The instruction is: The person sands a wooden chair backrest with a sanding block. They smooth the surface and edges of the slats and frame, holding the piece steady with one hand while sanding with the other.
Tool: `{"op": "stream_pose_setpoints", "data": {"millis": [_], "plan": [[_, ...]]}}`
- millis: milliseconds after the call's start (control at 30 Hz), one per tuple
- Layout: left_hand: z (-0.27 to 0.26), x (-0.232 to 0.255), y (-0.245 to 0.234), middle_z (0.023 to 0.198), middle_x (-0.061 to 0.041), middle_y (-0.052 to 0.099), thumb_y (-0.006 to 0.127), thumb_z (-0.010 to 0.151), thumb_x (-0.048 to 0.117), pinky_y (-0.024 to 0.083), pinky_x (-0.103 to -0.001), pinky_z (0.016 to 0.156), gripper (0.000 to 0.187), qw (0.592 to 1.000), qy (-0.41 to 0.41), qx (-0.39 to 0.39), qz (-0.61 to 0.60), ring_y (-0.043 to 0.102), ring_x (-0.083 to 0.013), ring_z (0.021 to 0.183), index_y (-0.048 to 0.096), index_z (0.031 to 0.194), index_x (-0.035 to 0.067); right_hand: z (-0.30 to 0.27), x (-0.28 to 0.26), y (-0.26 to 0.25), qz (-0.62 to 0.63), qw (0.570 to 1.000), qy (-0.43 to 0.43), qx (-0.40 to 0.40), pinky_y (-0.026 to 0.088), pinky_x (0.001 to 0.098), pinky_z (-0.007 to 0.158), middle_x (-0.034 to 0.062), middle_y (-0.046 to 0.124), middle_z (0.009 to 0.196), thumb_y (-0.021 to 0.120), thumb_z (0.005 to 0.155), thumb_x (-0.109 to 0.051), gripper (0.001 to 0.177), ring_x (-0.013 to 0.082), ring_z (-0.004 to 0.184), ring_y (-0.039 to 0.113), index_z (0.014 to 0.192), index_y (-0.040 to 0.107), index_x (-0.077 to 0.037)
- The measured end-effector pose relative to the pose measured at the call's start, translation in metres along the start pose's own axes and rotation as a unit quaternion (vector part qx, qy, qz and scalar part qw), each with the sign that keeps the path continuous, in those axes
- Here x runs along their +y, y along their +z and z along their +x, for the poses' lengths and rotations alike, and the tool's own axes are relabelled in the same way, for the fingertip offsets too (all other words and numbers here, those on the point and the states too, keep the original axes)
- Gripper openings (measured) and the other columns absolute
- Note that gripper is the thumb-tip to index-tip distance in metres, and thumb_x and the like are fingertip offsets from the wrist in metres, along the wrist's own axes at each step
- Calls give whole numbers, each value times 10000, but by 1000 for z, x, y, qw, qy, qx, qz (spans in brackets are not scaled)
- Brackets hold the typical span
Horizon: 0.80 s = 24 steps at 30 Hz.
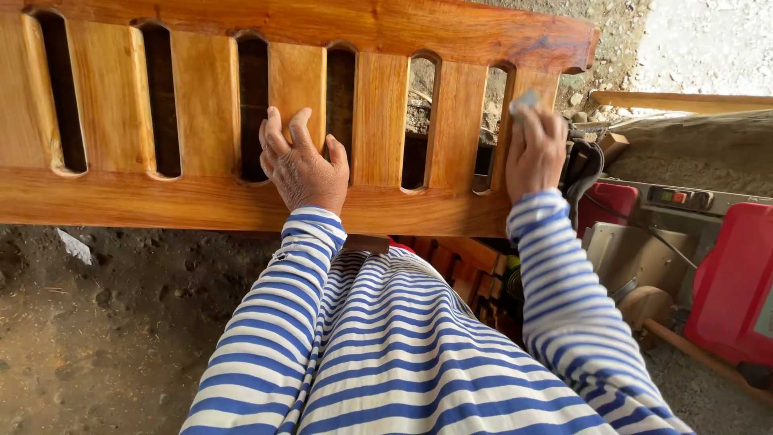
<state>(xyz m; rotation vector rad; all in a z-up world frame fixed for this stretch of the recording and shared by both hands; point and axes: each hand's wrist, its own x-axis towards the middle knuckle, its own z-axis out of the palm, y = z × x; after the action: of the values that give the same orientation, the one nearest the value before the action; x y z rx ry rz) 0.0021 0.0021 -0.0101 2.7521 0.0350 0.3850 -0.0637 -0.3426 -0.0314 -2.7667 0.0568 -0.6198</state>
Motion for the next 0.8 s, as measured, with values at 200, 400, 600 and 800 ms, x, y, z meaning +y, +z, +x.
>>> {"op": "stream_pose_setpoints", "data": {"millis": [200,400,600,800], "plan": [[0,1,-2,1434,-134,402,758,794,272,459,-513,916,530,1000,-3,3,-9,434,-402,1338,559,1281,212,24,35,23,-27,999,-38,27,470,449,940,105,538,1017,687,1035,-90,229,329,1040,581,1257,740,-81],[2,3,-4,1433,-141,409,748,788,267,454,-514,920,510,1000,-12,8,-15,435,-410,1340,574,1262,194,-47,-35,-27,-14,999,-35,-14,450,456,976,120,558,1042,678,1025,-106,222,319,1055,577,1235,750,-111],[3,2,-1,1424,-144,411,744,781,272,454,-511,922,516,1000,-3,9,-4,435,-412,1339,570,1261,196,-39,-15,-5,-14,999,-30,-11,488,490,980,156,585,1107,647,1030,-86,253,375,1094,597,1265,741,-81],[1,0,-1,1430,-137,398,751,779,262,454,-509,918,536,1000,5,4,5,433,-406,1337,562,1277,200,35,20,31,-41,999,11,25,529,458,908,184,645,1069,574,1082,-94,243,345,1035,648,1231,758,-40]]}}
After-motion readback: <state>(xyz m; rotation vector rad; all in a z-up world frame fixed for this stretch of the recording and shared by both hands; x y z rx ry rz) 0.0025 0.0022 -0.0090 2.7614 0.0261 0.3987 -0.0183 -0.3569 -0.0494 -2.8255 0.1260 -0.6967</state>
